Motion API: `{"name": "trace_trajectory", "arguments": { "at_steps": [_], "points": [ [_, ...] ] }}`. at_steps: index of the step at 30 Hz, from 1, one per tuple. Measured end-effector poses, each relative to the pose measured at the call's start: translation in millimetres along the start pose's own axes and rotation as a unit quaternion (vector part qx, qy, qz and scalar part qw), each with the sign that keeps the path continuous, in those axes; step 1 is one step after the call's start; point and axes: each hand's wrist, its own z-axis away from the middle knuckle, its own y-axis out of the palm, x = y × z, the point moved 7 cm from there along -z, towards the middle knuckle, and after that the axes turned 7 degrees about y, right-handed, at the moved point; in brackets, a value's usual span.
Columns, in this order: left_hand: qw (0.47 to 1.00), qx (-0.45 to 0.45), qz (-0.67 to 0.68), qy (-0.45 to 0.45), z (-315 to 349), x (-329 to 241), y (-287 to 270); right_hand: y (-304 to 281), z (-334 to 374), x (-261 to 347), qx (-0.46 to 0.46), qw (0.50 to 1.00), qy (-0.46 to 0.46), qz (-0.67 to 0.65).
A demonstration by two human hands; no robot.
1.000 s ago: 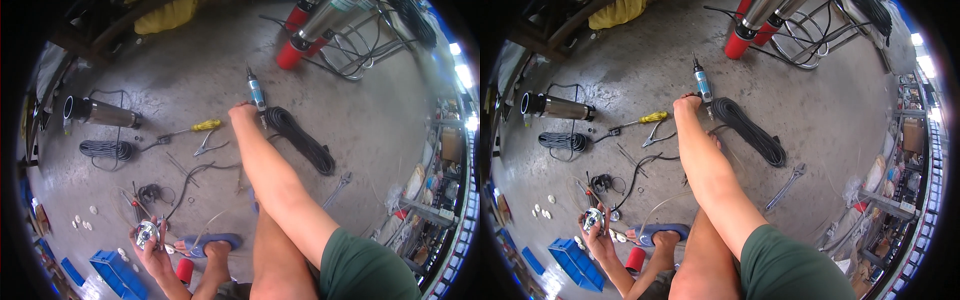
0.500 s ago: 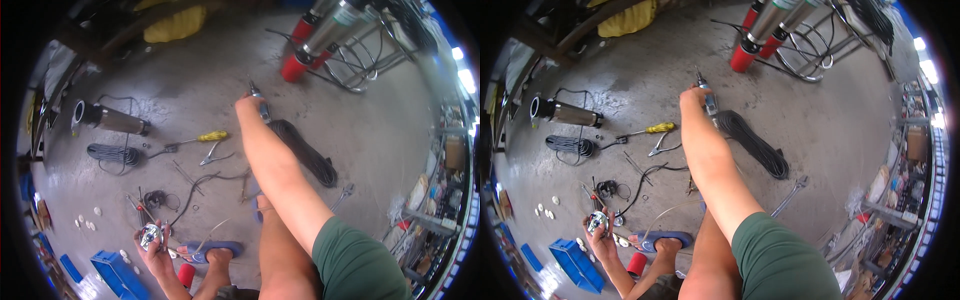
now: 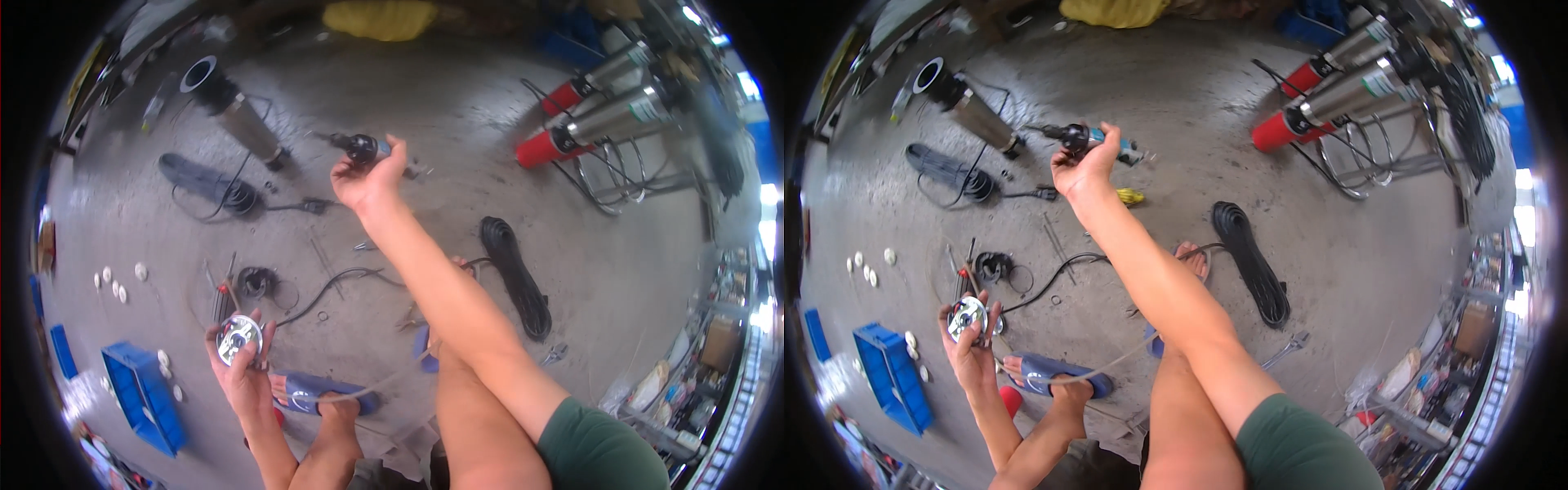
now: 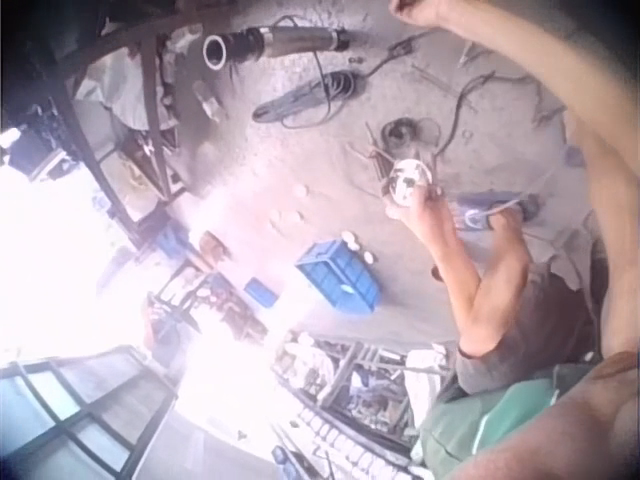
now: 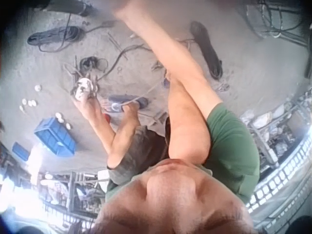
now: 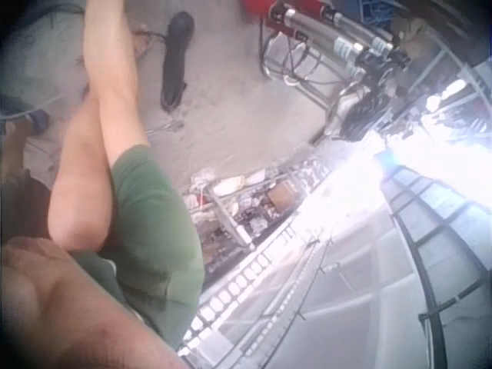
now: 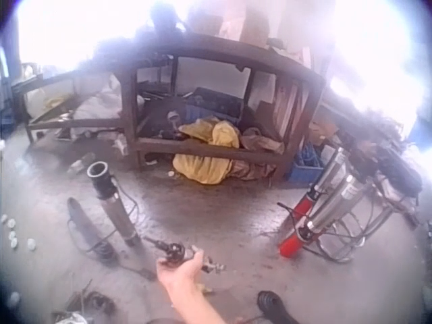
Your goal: The person assembles various components of a water pump, including an electric motor rotor and housing, using a screwdriver, pliers, and an air grinder.
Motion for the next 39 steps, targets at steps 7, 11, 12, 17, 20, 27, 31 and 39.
{"name": "trace_trajectory", "arguments": {
  "at_steps": [7, 11, 12, 17, 20, 27, 31, 39],
  "points": [
    [0.997, 0.036, 0.067, -0.007, 1, 27, 18, 30, 124, -35, 0.15, 0.924, -0.232, 0.264],
    [0.996, 0.046, 0.076, 0.021, 7, 12, 18, 18, 164, -66, 0.289, 0.859, -0.161, 0.39],
    [0.997, 0.04, 0.066, 0.026, 10, 12, 13, 11, 167, -76, 0.262, 0.862, -0.16, 0.404],
    [0.998, 0.025, 0.048, 0.013, 13, 17, 21, 2, 170, -102, 0.314, 0.842, -0.131, 0.418],
    [0.998, 0.026, 0.05, 0.007, 13, 21, 28, -3, 170, -105, 0.314, 0.844, -0.127, 0.415],
    [0.998, 0.035, 0.028, -0.048, 15, 28, 29, -14, 167, -113, 0.319, 0.834, -0.101, 0.439],
    [0.997, 0.042, 0.007, -0.062, 13, 33, 29, -14, 169, -116, 0.344, 0.809, -0.081, 0.47],
    [0.993, 0.033, 0.01, -0.109, 6, 44, 24, -26, 153, -118, 0.331, 0.821, -0.062, 0.461]
  ]
}}
